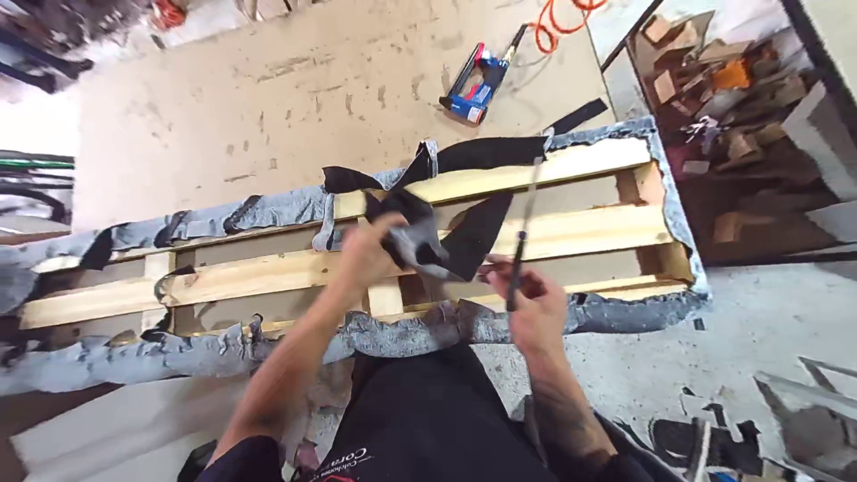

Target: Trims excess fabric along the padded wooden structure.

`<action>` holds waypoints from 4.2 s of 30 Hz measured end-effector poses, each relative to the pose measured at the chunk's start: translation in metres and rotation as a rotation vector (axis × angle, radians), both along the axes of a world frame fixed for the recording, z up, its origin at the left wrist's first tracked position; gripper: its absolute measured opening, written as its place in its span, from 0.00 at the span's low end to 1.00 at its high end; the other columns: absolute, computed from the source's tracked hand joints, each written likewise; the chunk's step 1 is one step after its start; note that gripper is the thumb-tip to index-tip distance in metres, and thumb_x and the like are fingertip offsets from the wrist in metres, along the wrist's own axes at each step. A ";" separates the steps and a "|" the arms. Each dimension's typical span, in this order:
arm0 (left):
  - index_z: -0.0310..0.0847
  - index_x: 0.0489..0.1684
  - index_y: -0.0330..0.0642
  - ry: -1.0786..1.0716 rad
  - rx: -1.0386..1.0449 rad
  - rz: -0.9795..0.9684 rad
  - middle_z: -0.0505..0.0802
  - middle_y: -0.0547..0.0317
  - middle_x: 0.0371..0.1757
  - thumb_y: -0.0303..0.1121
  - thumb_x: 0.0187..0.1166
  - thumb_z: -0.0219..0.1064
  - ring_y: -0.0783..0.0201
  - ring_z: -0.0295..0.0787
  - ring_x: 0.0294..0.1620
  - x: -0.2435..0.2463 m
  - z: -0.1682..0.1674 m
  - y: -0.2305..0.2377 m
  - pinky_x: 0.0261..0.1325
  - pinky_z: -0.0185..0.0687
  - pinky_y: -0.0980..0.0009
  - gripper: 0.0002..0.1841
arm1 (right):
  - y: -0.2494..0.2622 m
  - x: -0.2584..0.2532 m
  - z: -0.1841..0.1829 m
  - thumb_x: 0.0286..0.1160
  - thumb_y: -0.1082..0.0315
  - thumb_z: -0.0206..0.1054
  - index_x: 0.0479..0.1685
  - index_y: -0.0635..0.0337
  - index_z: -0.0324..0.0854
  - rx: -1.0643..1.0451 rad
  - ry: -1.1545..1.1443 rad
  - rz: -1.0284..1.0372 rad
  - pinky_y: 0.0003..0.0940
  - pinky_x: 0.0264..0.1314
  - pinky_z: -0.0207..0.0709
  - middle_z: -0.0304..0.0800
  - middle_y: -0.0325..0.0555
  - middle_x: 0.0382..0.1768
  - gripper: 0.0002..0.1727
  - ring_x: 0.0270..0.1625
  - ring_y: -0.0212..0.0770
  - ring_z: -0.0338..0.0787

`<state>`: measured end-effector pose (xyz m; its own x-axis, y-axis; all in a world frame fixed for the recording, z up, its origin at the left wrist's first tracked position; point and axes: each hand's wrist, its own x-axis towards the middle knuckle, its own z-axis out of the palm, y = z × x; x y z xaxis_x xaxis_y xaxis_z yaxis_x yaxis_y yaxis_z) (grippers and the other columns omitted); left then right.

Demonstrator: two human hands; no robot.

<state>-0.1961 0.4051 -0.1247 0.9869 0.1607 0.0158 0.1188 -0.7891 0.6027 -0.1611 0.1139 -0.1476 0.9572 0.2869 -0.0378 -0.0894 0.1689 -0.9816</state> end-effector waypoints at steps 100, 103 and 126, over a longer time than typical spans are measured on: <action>0.87 0.32 0.32 0.136 -0.051 1.400 0.90 0.44 0.29 0.42 0.92 0.51 0.49 0.91 0.35 0.353 -0.068 -0.324 0.45 0.86 0.48 0.25 | -0.076 0.495 -0.029 0.67 0.42 0.71 0.59 0.64 0.83 -1.085 -1.003 1.501 0.64 0.49 0.83 0.85 0.63 0.62 0.34 0.56 0.63 0.91; 0.87 0.31 0.30 0.035 -0.054 1.328 0.89 0.45 0.26 0.39 0.91 0.51 0.52 0.90 0.32 0.343 -0.070 -0.321 0.43 0.87 0.54 0.24 | -0.080 0.486 -0.026 0.73 0.45 0.68 0.61 0.62 0.83 -1.103 -0.938 1.501 0.64 0.51 0.82 0.87 0.63 0.59 0.29 0.56 0.62 0.91; 0.80 0.22 0.33 -0.478 -0.053 1.310 0.83 0.53 0.18 0.32 0.91 0.52 0.65 0.81 0.20 0.299 -0.023 -0.377 0.27 0.78 0.70 0.22 | 0.089 0.386 -0.032 0.60 0.36 0.74 0.48 0.63 0.84 -1.098 -1.157 1.444 0.67 0.46 0.81 0.89 0.62 0.47 0.36 0.50 0.63 0.91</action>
